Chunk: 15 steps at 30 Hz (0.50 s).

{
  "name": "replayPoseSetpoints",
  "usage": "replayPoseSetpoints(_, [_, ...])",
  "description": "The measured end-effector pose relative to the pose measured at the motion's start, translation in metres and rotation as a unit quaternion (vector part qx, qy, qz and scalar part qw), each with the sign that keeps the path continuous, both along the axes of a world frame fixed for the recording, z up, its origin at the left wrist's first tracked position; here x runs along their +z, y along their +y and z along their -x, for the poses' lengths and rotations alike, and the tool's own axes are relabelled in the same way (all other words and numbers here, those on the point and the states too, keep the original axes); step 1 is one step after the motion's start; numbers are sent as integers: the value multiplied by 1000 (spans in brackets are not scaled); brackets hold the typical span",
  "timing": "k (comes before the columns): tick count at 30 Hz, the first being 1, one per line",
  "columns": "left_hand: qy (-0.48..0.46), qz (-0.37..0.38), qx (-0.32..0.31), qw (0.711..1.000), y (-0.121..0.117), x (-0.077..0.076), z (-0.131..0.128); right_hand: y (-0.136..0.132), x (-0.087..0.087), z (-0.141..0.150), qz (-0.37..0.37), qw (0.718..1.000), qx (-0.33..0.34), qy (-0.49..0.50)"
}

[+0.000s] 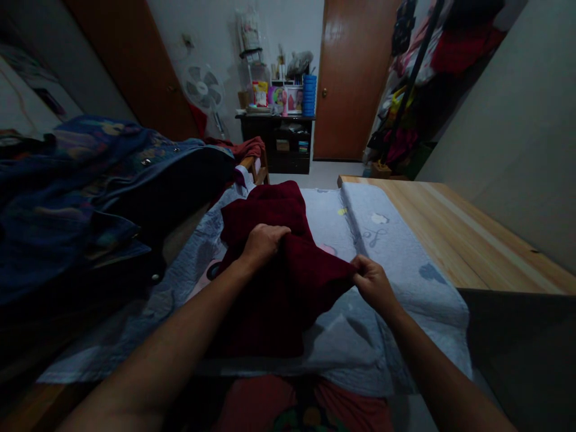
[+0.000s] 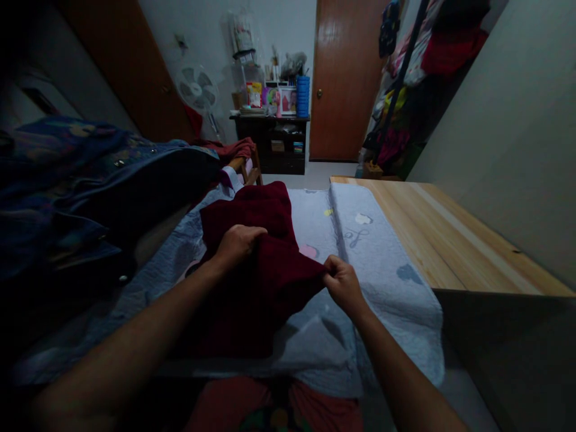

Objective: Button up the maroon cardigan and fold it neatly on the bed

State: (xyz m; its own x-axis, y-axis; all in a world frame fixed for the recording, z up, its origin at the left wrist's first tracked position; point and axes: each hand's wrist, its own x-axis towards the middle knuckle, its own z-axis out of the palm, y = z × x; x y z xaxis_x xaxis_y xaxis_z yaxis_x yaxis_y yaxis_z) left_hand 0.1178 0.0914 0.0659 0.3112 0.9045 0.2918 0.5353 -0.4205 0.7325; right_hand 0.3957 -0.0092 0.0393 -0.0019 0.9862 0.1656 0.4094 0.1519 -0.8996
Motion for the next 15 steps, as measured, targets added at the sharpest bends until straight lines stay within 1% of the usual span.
replayPoseSetpoints(2, [28,-40,11,999,6,2,9,-2,-1,4,8,999,40,26])
replayPoseSetpoints(3, [42,-46,13,998,9,0,13,-4,-1,7,40,994,88,49])
replayPoseSetpoints(4, [58,-41,14,997,11,-3,17,-5,0,10,89,982,150,76])
replayPoseSetpoints(5, [72,-29,13,997,12,-6,21,-5,2,12,149,958,222,100])
replayPoseSetpoints(6, [85,-10,12,996,13,-10,24,-4,4,14,208,926,292,117])
replayPoseSetpoints(7, [92,13,10,996,14,-14,28,-2,6,16,253,894,348,128])
replayPoseSetpoints(8, [90,38,8,995,14,-16,32,1,7,16,278,872,380,134])
replayPoseSetpoints(9, [82,63,3,995,14,-17,36,6,8,16,284,868,384,137])
replayPoseSetpoints(10, [70,87,-5,994,13,-16,40,13,8,16,275,880,363,135])
replayPoseSetpoints(11, [55,110,-16,992,12,-12,43,21,7,16,255,904,320,127])
replayPoseSetpoints(13, [37,156,-55,985,9,0,48,39,2,19,212,952,201,89])
replayPoseSetpoints(14, [34,180,-81,980,9,7,49,48,-2,22,199,967,146,63])
replayPoseSetpoints(15, [32,198,-102,974,8,15,49,56,-7,27,193,975,104,40])
